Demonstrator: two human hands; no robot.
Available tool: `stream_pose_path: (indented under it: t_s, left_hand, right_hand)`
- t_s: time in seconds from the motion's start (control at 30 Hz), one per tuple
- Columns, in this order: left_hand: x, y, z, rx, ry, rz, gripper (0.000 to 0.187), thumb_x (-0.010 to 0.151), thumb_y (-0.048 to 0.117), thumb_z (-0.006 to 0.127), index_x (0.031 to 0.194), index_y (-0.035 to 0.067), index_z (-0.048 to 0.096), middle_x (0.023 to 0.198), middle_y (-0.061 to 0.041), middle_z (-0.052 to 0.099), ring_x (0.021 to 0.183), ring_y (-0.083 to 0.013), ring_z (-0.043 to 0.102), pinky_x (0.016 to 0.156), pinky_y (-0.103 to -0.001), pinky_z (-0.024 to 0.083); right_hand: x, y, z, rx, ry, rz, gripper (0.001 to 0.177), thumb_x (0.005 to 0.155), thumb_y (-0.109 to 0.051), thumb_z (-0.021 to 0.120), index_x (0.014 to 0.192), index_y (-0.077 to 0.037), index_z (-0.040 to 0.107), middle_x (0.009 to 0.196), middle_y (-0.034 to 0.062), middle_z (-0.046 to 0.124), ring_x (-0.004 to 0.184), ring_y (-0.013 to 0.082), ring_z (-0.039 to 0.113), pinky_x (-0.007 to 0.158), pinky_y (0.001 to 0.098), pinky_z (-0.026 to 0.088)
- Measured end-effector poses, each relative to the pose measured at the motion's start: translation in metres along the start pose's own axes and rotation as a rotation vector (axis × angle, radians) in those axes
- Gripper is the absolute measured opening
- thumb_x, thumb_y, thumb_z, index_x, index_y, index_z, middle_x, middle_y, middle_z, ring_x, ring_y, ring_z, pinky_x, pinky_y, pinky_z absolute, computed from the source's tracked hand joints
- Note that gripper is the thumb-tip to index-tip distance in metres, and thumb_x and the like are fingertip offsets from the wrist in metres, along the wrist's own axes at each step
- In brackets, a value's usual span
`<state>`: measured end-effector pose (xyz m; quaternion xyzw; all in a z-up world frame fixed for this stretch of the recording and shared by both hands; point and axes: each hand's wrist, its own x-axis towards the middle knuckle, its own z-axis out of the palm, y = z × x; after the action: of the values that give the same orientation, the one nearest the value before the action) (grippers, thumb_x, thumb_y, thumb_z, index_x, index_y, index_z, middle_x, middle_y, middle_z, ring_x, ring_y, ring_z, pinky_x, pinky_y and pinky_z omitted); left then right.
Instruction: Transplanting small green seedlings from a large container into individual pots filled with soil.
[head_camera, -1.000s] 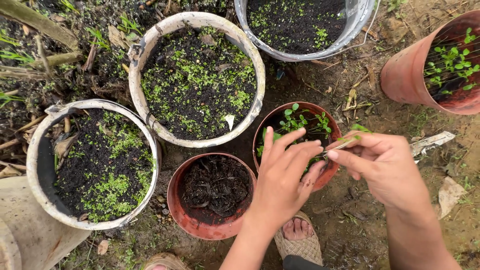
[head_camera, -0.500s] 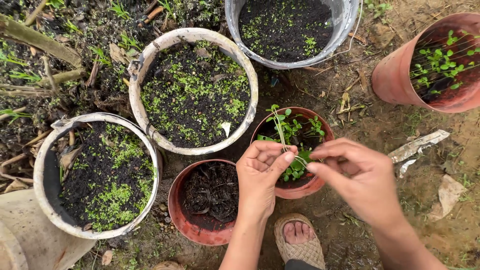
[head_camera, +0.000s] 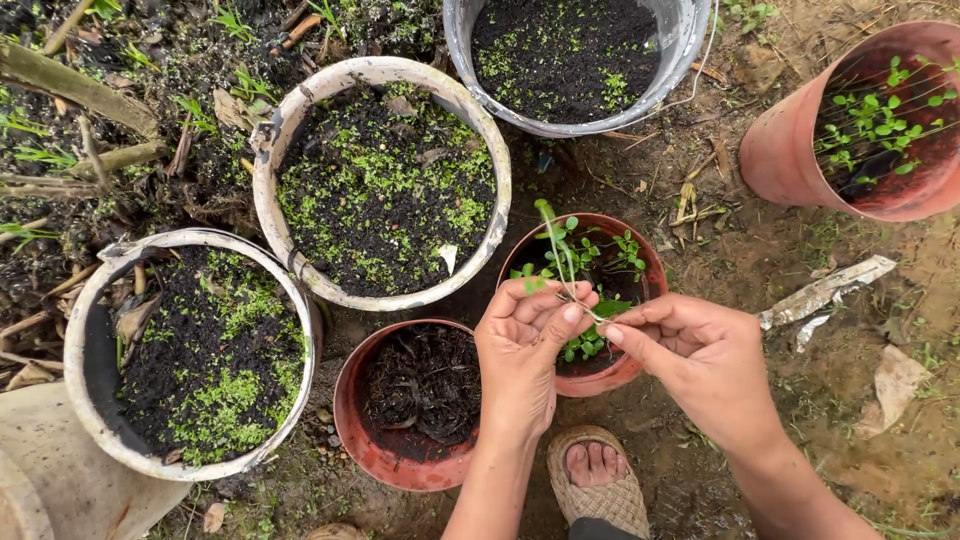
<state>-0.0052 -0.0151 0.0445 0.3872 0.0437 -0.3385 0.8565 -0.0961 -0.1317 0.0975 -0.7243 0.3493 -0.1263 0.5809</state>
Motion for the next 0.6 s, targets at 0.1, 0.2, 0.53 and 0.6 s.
stream_pose_path:
  t_s: [0.1, 0.2, 0.53, 0.6]
  left_hand:
    - [-0.001, 0.001, 0.001, 0.010, -0.011, 0.000, 0.024, 0.086, -0.002, 0.076, 0.105, 0.003, 0.061, 0.110, -0.026, 0.075, 0.102, -0.0335, 0.076, 0.086, -0.038, 0.065]
    - [-0.002, 0.001, 0.003, 0.029, -0.035, 0.033, 0.024, 0.088, -0.001, 0.075, 0.107, 0.001, 0.062, 0.113, -0.027, 0.074, 0.102, -0.0330, 0.076, 0.089, -0.038, 0.065]
    - [-0.001, -0.002, -0.001, 0.109, -0.070, 0.074, 0.019, 0.091, 0.005, 0.074, 0.106, 0.003, 0.063, 0.118, -0.025, 0.071, 0.099, -0.0308, 0.076, 0.087, -0.037, 0.064]
    - [0.000, -0.002, -0.003, 0.108, -0.072, 0.074, 0.019, 0.091, 0.005, 0.073, 0.107, 0.003, 0.063, 0.118, -0.024, 0.071, 0.101, -0.0318, 0.076, 0.089, -0.038, 0.065]
  right_hand:
    - [0.002, 0.012, -0.001, 0.027, 0.008, 0.002, 0.012, 0.077, 0.003, 0.083, 0.089, 0.002, 0.079, 0.081, 0.0125, 0.081, 0.067, 0.0118, 0.074, 0.065, 0.0192, 0.062]
    - [0.002, 0.027, -0.004, 0.164, 0.044, 0.023, 0.014, 0.074, 0.007, 0.083, 0.087, 0.005, 0.077, 0.081, 0.0141, 0.079, 0.068, 0.0117, 0.071, 0.066, 0.0195, 0.060]
    - [0.002, 0.041, -0.021, 0.484, -0.085, 0.117, 0.013, 0.077, 0.006, 0.079, 0.077, 0.001, 0.067, 0.083, 0.0192, 0.079, 0.050, 0.0044, 0.049, 0.043, 0.0189, 0.032]
    - [0.002, 0.038, -0.027, 0.506, -0.112, 0.133, 0.016, 0.077, 0.006, 0.079, 0.075, 0.000, 0.065, 0.082, 0.0205, 0.079, 0.049, 0.0044, 0.049, 0.042, 0.0185, 0.031]
